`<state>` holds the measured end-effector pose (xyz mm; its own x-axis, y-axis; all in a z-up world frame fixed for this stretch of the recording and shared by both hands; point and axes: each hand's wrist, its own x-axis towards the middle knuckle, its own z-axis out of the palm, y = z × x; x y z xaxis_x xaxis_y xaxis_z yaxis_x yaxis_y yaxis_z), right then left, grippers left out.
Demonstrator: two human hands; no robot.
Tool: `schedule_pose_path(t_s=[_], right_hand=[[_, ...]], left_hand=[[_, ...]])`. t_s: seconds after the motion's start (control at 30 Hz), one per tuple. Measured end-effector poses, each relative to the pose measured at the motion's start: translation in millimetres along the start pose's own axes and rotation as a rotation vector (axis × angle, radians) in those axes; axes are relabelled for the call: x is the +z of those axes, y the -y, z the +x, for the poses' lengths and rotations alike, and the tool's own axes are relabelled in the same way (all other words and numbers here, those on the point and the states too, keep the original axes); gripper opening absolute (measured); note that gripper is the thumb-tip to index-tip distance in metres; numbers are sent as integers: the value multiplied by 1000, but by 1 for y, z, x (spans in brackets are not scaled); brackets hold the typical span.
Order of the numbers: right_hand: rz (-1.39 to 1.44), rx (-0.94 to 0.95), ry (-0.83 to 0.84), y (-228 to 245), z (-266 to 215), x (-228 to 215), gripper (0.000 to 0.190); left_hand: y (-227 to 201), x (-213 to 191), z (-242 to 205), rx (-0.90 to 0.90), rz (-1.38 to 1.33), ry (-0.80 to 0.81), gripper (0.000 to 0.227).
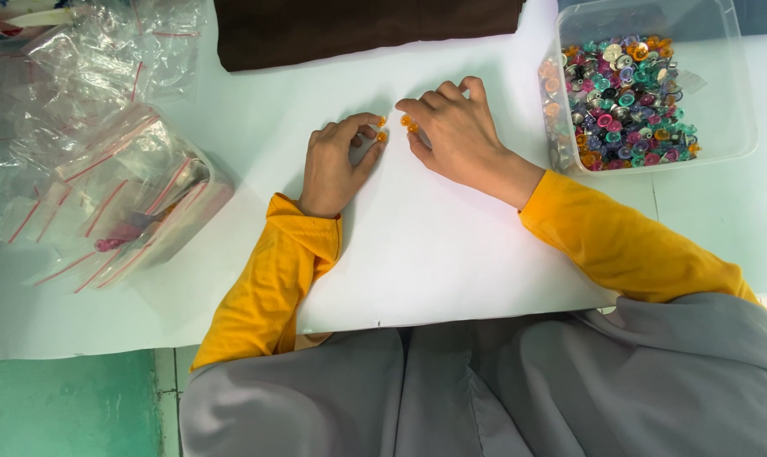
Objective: The person sorts colorful buttons from a plastic container, arranges them on a white surface, and then puts them into small plastic bags.
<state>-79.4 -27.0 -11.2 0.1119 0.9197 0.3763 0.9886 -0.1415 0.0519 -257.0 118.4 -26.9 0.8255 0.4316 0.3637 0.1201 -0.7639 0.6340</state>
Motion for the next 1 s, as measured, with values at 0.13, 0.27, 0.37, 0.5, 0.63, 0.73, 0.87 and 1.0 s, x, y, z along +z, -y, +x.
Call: schedule_pose_path(t_s=[0.13, 0.27, 0.37, 0.5, 0.63, 0.73, 0.87, 1.0], right_hand=[[3, -2, 12, -3, 3, 4, 24], [2, -7, 42, -5, 3, 4, 18], [-18, -2, 54, -8, 2, 3, 15], [-7, 9, 62, -12, -2, 3, 14], [2, 12, 94, -12, -3, 4, 17], [-2, -1, 68, -11, -3, 3, 18], [8, -1, 58, -8, -4, 1, 28], [51, 21, 107, -7, -4, -1, 36]], left_hand=[[6, 5, 1, 30, 45, 8, 46], [8, 9, 4, -15, 114, 58, 46], [6, 10, 5, -33, 150, 61, 46], [7, 12, 5, -48, 165, 69, 42], [8, 13, 5, -45, 161, 62, 39], [8, 13, 3, -16, 166, 38, 38], [4, 10, 3, -6, 147, 41, 45], [-1, 8, 4, -27, 146, 59, 49]])
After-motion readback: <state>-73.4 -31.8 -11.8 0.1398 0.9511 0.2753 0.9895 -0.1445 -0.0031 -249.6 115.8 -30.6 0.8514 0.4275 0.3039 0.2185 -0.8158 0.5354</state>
